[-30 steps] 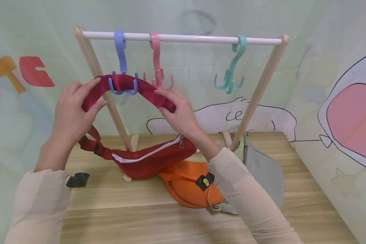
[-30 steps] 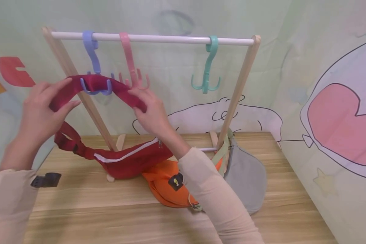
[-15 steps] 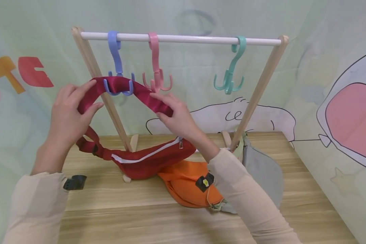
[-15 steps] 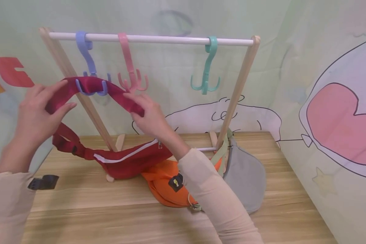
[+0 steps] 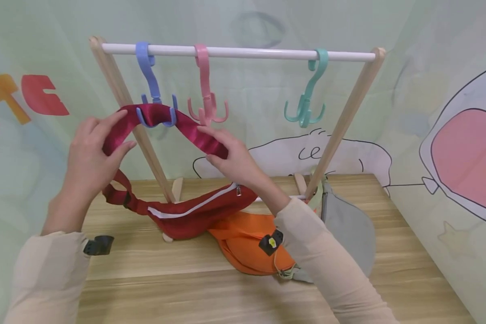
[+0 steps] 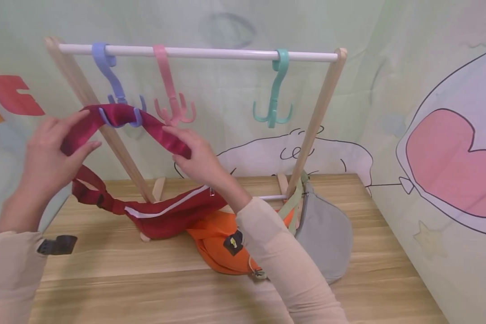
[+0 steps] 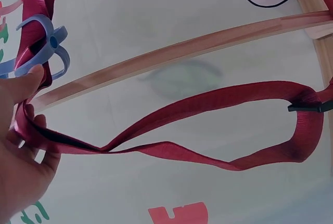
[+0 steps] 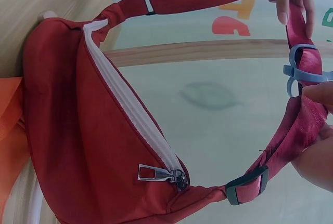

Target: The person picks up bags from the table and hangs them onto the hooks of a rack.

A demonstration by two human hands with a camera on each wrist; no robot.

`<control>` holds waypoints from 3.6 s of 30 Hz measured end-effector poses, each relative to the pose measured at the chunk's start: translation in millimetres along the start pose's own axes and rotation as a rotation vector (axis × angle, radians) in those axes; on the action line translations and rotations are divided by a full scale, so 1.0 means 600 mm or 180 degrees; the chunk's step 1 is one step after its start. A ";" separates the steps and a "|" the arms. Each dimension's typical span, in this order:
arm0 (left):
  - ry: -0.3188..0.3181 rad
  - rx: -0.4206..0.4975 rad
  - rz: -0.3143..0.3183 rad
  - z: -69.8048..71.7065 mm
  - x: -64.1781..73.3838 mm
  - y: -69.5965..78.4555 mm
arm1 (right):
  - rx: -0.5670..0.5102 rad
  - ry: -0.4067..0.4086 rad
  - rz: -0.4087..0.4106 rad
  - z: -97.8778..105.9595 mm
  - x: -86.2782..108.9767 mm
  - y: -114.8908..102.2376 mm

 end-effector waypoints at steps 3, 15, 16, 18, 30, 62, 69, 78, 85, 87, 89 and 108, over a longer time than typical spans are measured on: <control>-0.0029 0.0033 0.0037 -0.001 0.001 -0.001 | -0.0014 -0.0007 0.0008 0.000 0.000 0.002; -0.0030 0.0096 -0.0038 -0.010 0.013 -0.004 | -0.0075 -0.0030 0.0096 -0.002 0.007 0.013; -0.0029 0.0103 -0.0041 -0.011 0.014 -0.004 | -0.0082 -0.0018 0.0113 -0.002 0.008 0.015; -0.0033 0.0102 -0.0047 -0.013 0.016 -0.004 | -0.0116 0.0004 0.0147 -0.001 0.009 0.018; -0.0015 0.0148 -0.0077 -0.019 0.023 -0.002 | -0.0104 0.0080 0.0099 0.008 0.022 0.034; 0.0263 0.0159 -0.0322 -0.029 0.051 0.034 | -0.0099 0.0111 0.0098 0.033 0.055 0.075; 0.0204 0.0156 -0.0366 -0.041 0.059 0.035 | -0.0064 0.0097 0.0120 0.035 0.059 0.084; 0.0108 0.0154 -0.0393 -0.057 0.071 0.034 | -0.0123 0.0067 0.0141 0.035 0.067 0.092; 0.0123 0.0185 -0.0502 -0.072 0.077 0.031 | -0.0109 0.0024 0.0120 0.035 0.069 0.098; 0.0110 0.0211 -0.0493 -0.074 0.079 0.031 | -0.0091 0.0022 0.0111 0.035 0.069 0.099; 0.0081 0.0242 -0.0485 -0.077 0.081 0.030 | -0.0073 0.0017 0.0094 0.035 0.070 0.101; -0.0038 0.0459 -0.0437 -0.104 0.099 0.029 | -0.0127 0.0055 0.0064 0.037 0.079 0.106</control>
Point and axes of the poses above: each hand's wrist, its own x-axis away from the middle knuckle, its own z-axis out of the back of the hand, y = z × x, the point moved 1 cm from there along -x, towards the middle knuckle, and after that the axes turned 15 degrees about -z, right-handed, at the moved point
